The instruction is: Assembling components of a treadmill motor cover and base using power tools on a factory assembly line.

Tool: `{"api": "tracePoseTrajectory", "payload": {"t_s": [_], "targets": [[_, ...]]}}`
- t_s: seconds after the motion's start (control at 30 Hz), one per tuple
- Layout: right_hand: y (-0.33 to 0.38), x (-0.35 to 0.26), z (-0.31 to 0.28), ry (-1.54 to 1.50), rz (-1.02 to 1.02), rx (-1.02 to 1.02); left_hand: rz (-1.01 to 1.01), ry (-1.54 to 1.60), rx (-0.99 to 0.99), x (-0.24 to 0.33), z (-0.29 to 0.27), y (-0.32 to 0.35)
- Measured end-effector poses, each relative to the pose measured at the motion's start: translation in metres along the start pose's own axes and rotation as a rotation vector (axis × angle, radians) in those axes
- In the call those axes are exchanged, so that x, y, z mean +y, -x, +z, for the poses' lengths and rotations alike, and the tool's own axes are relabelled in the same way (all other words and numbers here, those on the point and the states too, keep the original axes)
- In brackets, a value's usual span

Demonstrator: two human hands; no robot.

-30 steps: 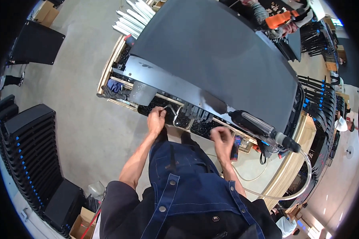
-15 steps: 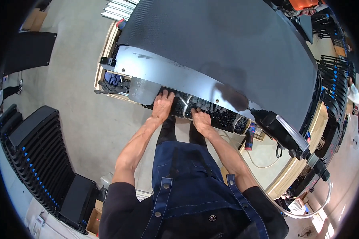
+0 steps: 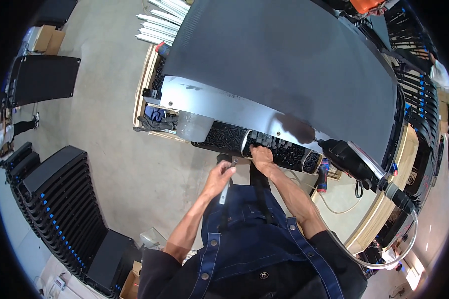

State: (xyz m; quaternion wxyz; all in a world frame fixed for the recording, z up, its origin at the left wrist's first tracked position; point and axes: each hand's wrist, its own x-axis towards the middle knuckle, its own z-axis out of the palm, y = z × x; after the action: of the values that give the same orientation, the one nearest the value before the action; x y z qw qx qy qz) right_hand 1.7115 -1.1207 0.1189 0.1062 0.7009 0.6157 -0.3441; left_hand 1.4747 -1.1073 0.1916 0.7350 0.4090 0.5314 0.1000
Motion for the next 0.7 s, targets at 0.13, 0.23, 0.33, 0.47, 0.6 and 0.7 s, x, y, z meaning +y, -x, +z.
{"api": "tracePoseTrajectory", "payload": {"t_s": [0.13,0.23,0.33,0.47,0.6,0.7], "targets": [[0.009,0.001,-0.015,-0.124,0.012,0.037,0.039,-0.07,0.038,0.012,0.017,0.014],[0.021,0.012,-0.019,-0.356,-0.04,0.139,0.339,-0.17,0.081,0.027,0.027,0.019],[0.053,0.003,-0.051,-1.279,0.108,-0.006,0.331,-0.155,0.06,0.028,0.032,0.024],[0.124,0.006,-0.117,-1.653,-0.043,0.002,0.286,-0.035,-0.002,0.083,0.065,0.044],[0.161,0.018,-0.15,-1.68,-0.172,-0.011,0.383,-0.018,-0.029,0.12,0.107,0.063],[0.182,0.033,-0.17,-1.764,-0.286,0.009,0.513,-0.072,-0.005,0.131,0.133,0.069]]}}
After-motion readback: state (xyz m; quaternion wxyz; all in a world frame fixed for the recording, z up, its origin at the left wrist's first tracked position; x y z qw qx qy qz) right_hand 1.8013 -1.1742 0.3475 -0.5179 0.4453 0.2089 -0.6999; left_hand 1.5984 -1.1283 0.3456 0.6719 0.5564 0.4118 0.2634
